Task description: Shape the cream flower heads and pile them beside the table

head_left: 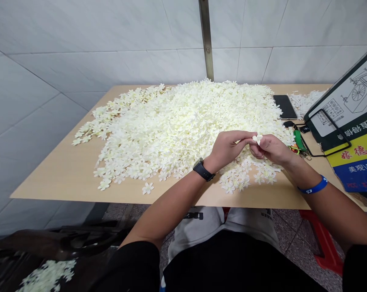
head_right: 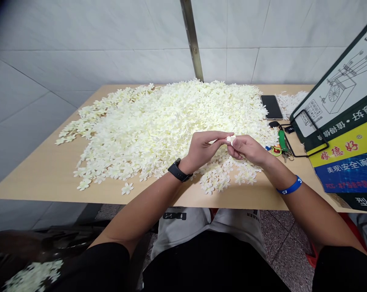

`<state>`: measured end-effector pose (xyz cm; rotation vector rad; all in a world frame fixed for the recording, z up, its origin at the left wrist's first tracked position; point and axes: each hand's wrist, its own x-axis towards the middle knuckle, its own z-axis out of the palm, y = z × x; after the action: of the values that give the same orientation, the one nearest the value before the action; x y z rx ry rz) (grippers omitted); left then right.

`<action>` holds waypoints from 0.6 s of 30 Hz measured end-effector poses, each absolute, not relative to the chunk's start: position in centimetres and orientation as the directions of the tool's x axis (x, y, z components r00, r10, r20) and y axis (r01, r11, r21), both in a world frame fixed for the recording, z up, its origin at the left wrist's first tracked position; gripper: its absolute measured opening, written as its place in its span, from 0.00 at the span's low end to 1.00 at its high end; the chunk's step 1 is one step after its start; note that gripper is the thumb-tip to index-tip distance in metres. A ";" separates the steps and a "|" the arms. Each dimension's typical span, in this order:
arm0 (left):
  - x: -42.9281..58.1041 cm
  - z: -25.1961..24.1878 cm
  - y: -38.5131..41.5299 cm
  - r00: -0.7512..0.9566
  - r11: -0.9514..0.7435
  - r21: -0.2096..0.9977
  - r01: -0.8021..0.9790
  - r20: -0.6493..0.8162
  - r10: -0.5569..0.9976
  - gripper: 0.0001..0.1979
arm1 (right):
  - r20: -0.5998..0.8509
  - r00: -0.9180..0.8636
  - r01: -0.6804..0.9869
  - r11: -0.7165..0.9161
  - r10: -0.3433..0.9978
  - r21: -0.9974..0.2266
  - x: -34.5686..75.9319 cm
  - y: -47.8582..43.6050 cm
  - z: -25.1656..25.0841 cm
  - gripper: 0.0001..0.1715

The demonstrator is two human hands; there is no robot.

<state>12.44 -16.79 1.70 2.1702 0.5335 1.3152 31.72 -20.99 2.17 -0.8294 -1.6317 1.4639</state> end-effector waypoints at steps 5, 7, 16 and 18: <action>12.5 1.9 -17.1 0.614 -0.762 0.647 0.020 0.593 0.520 0.21 | 0.212 -0.375 -0.006 0.226 0.902 -0.974 31.2 -21.4 2.6 0.38; 12.7 2.1 -17.5 0.653 -0.724 0.690 -0.021 0.558 0.512 0.25 | 0.210 -0.338 0.064 0.245 0.917 -0.967 31.1 -21.5 2.8 0.38; 12.8 2.8 -17.9 0.571 -0.554 0.822 -0.133 0.520 0.635 0.12 | 0.141 -0.513 -0.116 0.094 0.847 -0.989 31.3 -21.2 2.4 0.36; 12.8 2.9 -18.0 0.538 -0.540 0.827 -0.155 0.529 0.656 0.08 | 0.121 -0.532 -0.196 0.017 0.838 -0.980 31.2 -21.2 2.2 0.37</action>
<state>12.80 -18.05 2.92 1.8615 0.4110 1.1150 31.23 -21.19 2.20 -0.6870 -1.4935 1.6349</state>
